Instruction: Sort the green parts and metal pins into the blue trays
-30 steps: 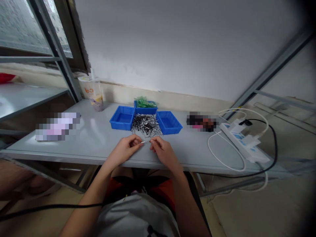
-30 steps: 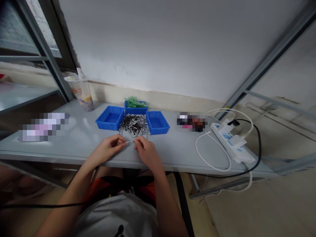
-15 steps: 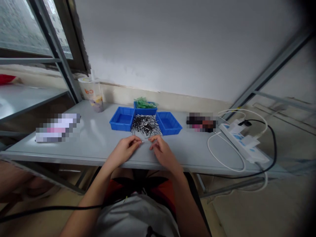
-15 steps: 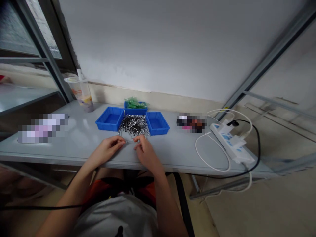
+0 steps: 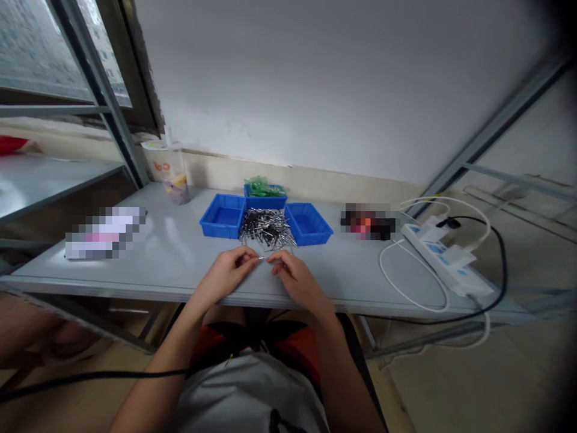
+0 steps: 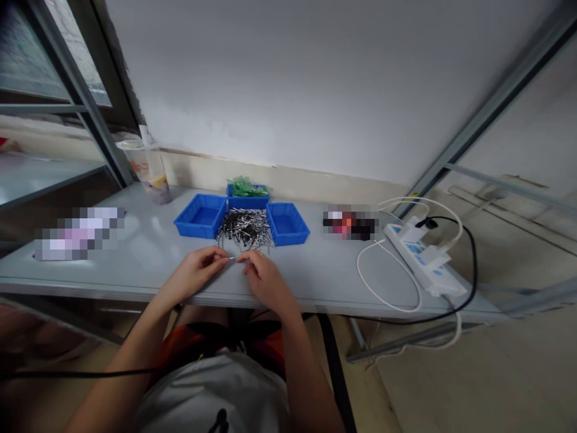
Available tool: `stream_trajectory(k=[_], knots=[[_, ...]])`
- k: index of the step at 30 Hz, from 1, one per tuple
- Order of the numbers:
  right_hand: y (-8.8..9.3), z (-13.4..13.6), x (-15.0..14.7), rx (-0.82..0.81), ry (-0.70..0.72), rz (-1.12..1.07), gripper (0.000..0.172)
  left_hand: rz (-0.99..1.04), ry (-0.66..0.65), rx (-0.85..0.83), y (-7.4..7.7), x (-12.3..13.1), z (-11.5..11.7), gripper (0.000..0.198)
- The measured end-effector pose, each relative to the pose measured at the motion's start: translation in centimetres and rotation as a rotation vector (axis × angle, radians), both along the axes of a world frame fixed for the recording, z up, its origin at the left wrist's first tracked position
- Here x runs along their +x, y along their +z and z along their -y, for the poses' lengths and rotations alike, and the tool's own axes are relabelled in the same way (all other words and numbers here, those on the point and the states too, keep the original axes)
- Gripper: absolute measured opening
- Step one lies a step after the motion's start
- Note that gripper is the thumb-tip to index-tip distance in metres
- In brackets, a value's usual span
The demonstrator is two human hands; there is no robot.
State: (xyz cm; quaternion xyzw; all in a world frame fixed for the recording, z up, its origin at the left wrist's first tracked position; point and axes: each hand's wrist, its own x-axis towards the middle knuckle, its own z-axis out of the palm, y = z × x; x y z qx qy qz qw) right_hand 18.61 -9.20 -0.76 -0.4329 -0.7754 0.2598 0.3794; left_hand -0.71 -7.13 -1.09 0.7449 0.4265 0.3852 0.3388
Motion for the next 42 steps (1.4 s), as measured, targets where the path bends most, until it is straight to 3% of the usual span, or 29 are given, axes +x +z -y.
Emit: stream_trajectory(k=[32, 38, 42], knots=[[-0.22, -0.03, 0.03, 0.034, -0.014, -0.019, 0.024, 0.047, 0.036, 0.015, -0.13, 0.0, -0.03, 0.021], [-0.37, -0.28, 0.33, -0.015, -0.163, -0.154, 0.026, 0.079, 0.099, 0.012, 0.04, 0.16, 0.04, 0.026], [-0.71, -0.69, 0.59, -0.082, -0.313, -0.289, 0.042, 0.065, 0.09, 0.003, 0.26, 0.2, 0.13, 0.023]])
